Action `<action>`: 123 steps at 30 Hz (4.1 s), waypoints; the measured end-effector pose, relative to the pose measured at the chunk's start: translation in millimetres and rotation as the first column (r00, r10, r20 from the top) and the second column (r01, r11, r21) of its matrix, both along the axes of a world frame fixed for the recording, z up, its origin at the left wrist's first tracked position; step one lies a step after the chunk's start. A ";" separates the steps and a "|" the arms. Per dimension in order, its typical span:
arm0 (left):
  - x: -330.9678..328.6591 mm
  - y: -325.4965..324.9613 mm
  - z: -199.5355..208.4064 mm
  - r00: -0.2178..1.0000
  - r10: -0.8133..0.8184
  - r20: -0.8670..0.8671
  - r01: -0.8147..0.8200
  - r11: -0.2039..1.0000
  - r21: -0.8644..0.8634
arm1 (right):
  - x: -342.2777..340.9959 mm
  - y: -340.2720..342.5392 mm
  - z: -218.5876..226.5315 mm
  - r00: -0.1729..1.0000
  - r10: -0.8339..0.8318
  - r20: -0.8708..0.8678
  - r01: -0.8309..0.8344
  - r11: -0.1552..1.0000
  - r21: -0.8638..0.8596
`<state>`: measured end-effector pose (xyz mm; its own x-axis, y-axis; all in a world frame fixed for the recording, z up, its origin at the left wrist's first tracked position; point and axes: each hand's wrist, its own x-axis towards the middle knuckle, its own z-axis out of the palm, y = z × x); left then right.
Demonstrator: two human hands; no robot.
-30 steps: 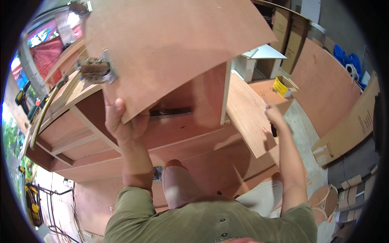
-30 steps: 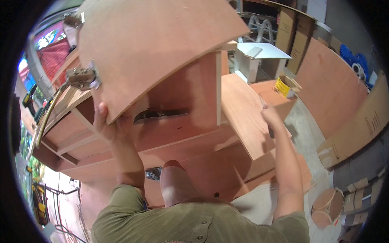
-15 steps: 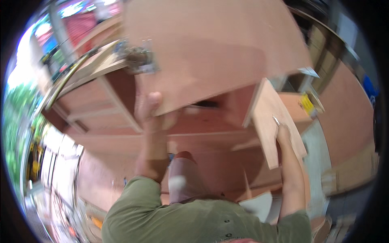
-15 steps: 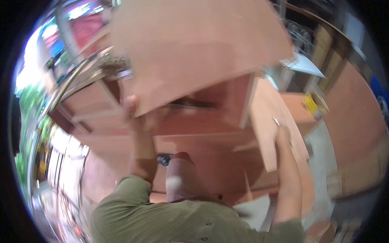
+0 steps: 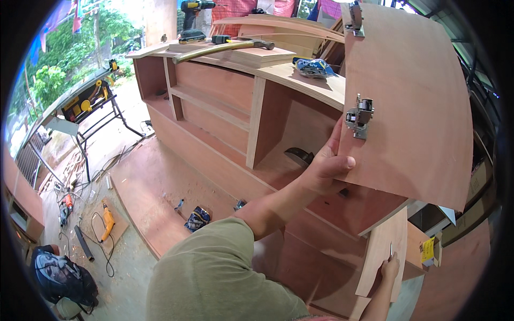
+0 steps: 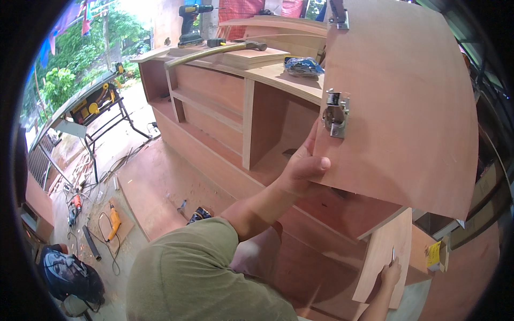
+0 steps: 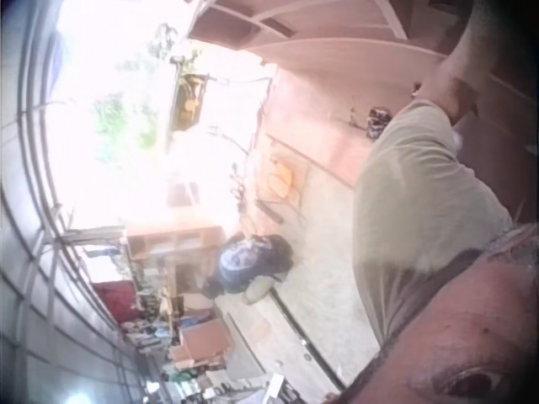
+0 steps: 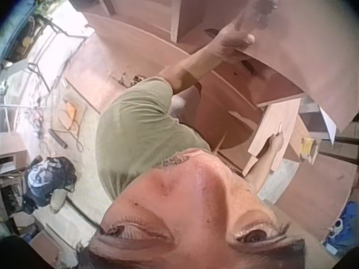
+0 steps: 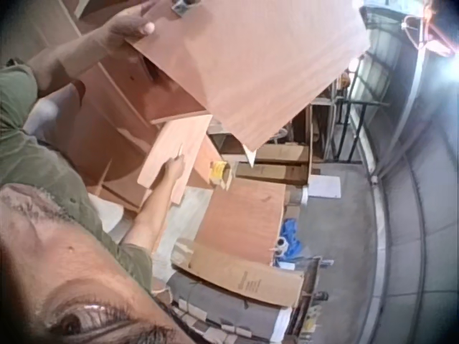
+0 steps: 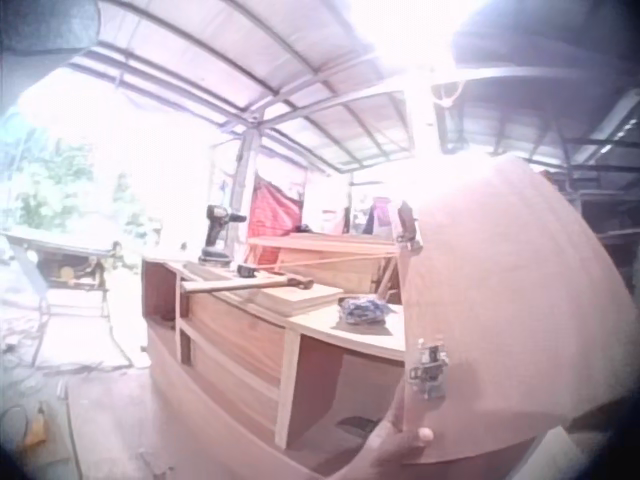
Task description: The person installs a wooden cabinet door by attaching hinges to the door and the cabinet frame using a screwdriver. They align the door, secure the hinges, and test the door's movement.
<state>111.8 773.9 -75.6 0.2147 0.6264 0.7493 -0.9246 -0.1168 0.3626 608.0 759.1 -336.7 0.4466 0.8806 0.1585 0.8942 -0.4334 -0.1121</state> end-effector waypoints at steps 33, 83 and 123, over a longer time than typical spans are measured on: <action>8.0 -7.5 35.6 1.000 0.010 -0.018 -0.011 0.999 -0.042 | -102.6 -64.4 232.8 0.690 0.708 -0.148 -0.083 0.282 0.956; -107.2 77.2 98.1 0.941 -0.075 -0.330 -0.084 0.892 -0.443 | -131.3 -103.3 182.3 0.532 0.798 -0.282 0.039 0.309 0.950; -144.0 -150.1 82.1 -0.402 -0.308 -0.862 -0.547 0.836 -0.043 | -192.6 -188.6 315.4 0.847 0.100 -0.522 -0.490 0.525 -0.696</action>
<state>-32.1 623.7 6.4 0.1206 0.7984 -0.5900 0.7019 0.3517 0.6194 415.4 570.5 -21.2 -0.0212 0.6408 -0.7674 0.9474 -0.2323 -0.2201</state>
